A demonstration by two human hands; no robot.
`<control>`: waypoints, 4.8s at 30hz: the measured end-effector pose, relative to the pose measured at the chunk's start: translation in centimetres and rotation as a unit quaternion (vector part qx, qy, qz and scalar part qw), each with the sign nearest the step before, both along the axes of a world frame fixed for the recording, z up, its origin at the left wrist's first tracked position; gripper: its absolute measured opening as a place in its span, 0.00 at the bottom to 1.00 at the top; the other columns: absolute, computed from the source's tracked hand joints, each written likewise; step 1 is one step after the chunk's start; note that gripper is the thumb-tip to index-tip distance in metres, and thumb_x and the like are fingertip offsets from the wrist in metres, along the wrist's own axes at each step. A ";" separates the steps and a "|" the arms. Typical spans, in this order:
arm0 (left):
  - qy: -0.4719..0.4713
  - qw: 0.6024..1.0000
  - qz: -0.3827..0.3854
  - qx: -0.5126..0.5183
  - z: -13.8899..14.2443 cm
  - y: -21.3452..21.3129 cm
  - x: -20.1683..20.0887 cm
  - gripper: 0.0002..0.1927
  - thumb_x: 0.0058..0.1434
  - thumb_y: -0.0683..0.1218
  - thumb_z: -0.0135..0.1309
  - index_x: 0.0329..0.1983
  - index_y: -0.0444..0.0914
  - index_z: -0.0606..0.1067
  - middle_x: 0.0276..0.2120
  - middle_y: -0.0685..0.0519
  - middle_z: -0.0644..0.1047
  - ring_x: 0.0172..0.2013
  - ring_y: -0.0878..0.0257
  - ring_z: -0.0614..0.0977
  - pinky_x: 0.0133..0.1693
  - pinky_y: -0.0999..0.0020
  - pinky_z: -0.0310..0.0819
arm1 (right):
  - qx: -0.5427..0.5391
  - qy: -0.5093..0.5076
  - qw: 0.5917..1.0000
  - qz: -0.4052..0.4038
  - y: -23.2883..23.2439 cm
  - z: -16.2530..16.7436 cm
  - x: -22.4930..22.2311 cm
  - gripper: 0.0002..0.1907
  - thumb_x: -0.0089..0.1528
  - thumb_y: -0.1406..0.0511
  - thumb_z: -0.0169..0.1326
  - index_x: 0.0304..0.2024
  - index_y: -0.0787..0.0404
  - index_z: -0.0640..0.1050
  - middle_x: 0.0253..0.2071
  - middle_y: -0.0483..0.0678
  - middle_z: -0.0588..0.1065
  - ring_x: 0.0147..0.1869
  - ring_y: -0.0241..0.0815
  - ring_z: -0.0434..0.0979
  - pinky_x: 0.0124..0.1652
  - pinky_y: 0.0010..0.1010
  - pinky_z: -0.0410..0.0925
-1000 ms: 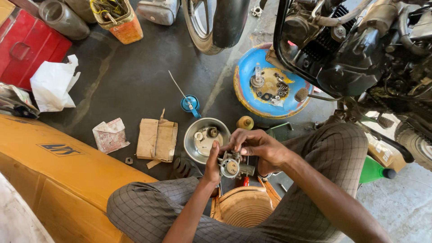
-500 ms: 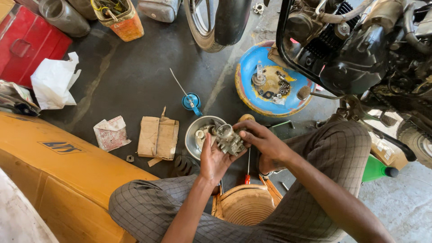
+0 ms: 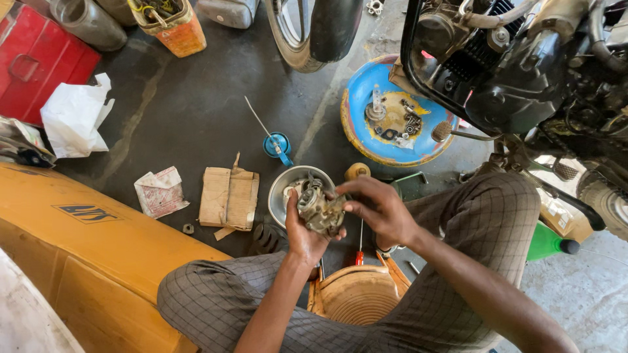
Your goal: The person sits on the floor and cleans a motorcycle carburetor. They pour liquid from a bottle into the carburetor, then use a screwdriver to scrape and clean internal parts, repeating the process multiple times.
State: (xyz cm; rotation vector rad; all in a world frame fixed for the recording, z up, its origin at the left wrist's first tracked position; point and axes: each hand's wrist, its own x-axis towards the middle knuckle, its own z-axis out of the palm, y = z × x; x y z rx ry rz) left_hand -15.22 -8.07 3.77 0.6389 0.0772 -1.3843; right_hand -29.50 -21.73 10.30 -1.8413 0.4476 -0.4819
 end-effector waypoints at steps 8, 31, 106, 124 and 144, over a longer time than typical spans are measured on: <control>0.012 1.000 -0.014 0.018 0.7 0.2 0.0 0.38 0.66 0.76 0.35 0.47 0.40 0.76 0.33 0.51 0.79 0.29 0.60 0.81 0.20 0.61 0.73 | -0.152 -0.032 0.988 0.019 0.9 0.7 -0.3 0.19 0.59 0.64 0.64 0.51 0.62 0.80 0.43 0.50 0.76 0.44 0.46 0.79 0.41 0.35 0.71; -0.633 0.770 -0.044 0.069 1.0 -0.6 2.0 0.40 0.48 0.42 0.74 0.63 0.38 0.66 0.54 0.47 0.75 0.54 0.55 0.82 0.54 0.62 0.80 | 0.200 0.023 0.979 0.009 -0.8 -2.5 -0.2 0.30 0.68 0.57 0.51 0.70 0.58 0.64 0.68 0.48 0.65 0.72 0.41 0.65 0.64 0.36 0.64; -0.277 0.948 0.119 -0.106 3.9 0.5 2.8 0.33 0.56 0.55 0.54 0.59 0.31 0.69 0.36 0.43 0.78 0.37 0.51 0.84 0.43 0.58 0.79 | 0.000 0.181 0.980 0.079 2.1 0.5 0.6 0.17 0.69 0.59 0.47 0.30 0.64 0.74 0.19 0.53 0.69 0.25 0.52 0.74 0.30 0.41 0.66; -0.078 0.984 0.122 -0.107 2.3 0.4 2.5 0.27 0.61 0.53 0.51 0.58 0.33 0.71 0.36 0.44 0.78 0.37 0.52 0.82 0.47 0.57 0.77 | -0.196 0.127 0.970 0.065 2.2 0.5 0.5 0.12 0.62 0.62 0.55 0.45 0.62 0.75 0.39 0.54 0.76 0.42 0.60 0.77 0.37 0.49 0.69; -0.027 0.990 0.132 -0.037 2.4 0.3 2.6 0.23 0.63 0.53 0.48 0.54 0.33 0.76 0.30 0.44 0.80 0.36 0.46 0.83 0.49 0.47 0.78 | -0.238 0.150 0.959 0.018 1.9 0.7 1.0 0.12 0.59 0.64 0.58 0.45 0.56 0.79 0.36 0.49 0.76 0.39 0.58 0.78 0.34 0.48 0.70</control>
